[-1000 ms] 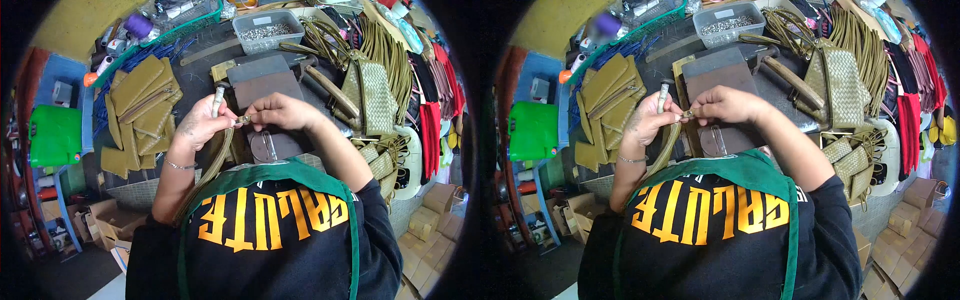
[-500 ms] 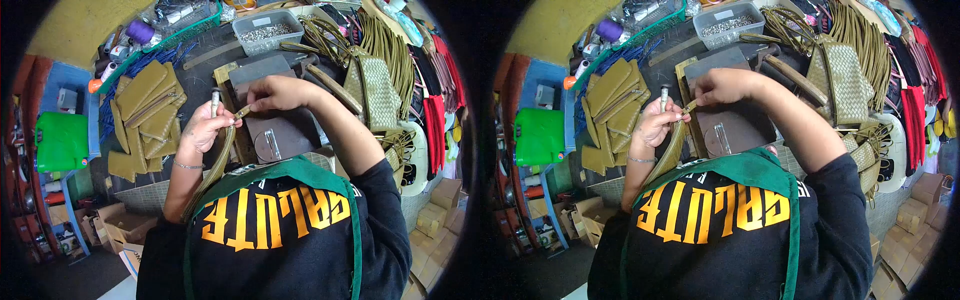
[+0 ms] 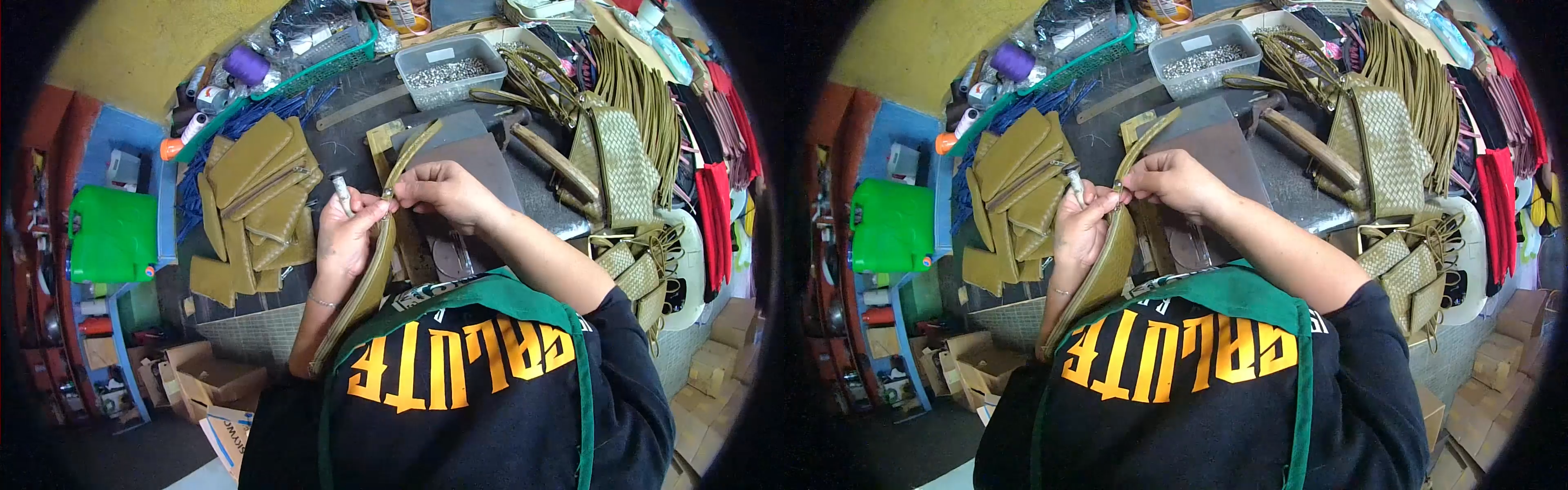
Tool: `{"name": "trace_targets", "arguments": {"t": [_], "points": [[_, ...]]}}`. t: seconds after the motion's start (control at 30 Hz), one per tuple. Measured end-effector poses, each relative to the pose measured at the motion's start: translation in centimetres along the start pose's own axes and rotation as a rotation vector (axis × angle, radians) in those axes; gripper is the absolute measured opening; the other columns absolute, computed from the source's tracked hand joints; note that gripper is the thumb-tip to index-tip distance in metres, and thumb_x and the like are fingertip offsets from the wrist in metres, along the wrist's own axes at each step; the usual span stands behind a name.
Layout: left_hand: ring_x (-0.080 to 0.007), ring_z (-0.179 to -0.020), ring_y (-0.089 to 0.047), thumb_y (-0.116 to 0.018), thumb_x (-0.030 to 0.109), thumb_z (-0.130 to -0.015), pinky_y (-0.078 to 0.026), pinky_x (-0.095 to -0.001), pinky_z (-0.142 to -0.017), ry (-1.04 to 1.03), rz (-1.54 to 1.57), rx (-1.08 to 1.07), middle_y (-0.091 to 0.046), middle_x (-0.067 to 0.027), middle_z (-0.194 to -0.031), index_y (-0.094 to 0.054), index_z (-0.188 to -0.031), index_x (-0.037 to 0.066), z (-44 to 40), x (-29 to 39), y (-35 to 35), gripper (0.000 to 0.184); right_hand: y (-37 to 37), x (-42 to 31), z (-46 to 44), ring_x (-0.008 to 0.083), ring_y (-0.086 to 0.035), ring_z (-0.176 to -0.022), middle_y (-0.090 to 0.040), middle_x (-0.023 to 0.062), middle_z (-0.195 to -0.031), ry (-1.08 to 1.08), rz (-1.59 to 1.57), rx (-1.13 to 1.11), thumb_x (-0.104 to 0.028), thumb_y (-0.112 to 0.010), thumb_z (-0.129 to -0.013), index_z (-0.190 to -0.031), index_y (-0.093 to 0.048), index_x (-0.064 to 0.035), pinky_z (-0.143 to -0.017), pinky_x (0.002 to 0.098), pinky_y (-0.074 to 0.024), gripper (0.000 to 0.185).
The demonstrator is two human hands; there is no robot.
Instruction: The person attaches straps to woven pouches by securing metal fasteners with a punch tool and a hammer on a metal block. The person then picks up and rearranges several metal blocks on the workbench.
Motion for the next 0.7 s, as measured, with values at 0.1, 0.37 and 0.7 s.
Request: {"name": "trace_targets", "arguments": {"t": [0.1,0.37,0.7], "points": [[-0.0144,-0.069,-0.056,-0.059,-0.005,-0.074,-0.044,-0.0257,-0.066,-0.112,-0.282,0.100,-0.058,-0.0095,-0.071,-0.036,-0.070,0.009,1.0,0.4,-1.2,0.027,-0.5,0.2,0.2,0.0037,-0.045,-0.062,-0.054,-0.0027,-0.068,0.038,0.146,0.014,-0.017,-0.058,-0.081,-0.081,-0.058,-0.0017,-0.057,0.0170,-0.0357,0.015],[-0.0084,-0.060,-0.052,-0.063,-0.003,-0.071,-0.043,-0.0225,-0.055,-0.257,-0.732,0.179,-0.058,-0.0060,-0.067,-0.037,-0.065,0.007,1.5,1.1,-2.5,0.028,-0.4,2.6,0.3,0.0047,-0.042,-0.072,-0.051,-0.0016,-0.082,0.210,0.245,0.031,-0.014,-0.049,-0.086,-0.094,-0.051,-0.0015,-0.066,0.0192,-0.0359,0.014],[-0.0105,-0.055,-0.053,-0.064,0.001,-0.070,-0.044,-0.0251,-0.052,-0.469,-0.856,0.226,-0.056,-0.0066,-0.062,-0.043,-0.065,0.004,2.1,1.1,-2.9,0.022,-1.0,1.2,1.1,0.0058,-0.046,-0.071,-0.053,-0.0010,-0.076,0.161,0.003,-0.032,-0.016,-0.050,-0.087,-0.087,-0.052,-0.0009,-0.065,0.0211,-0.0396,0.015]]}}
Point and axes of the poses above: each hand's wrist, its own z-axis away from the middle knuckle, its own y-axis out of the back of the hand, x = y × z, the point moved 2 cm from there along -z, towards the middle knuckle
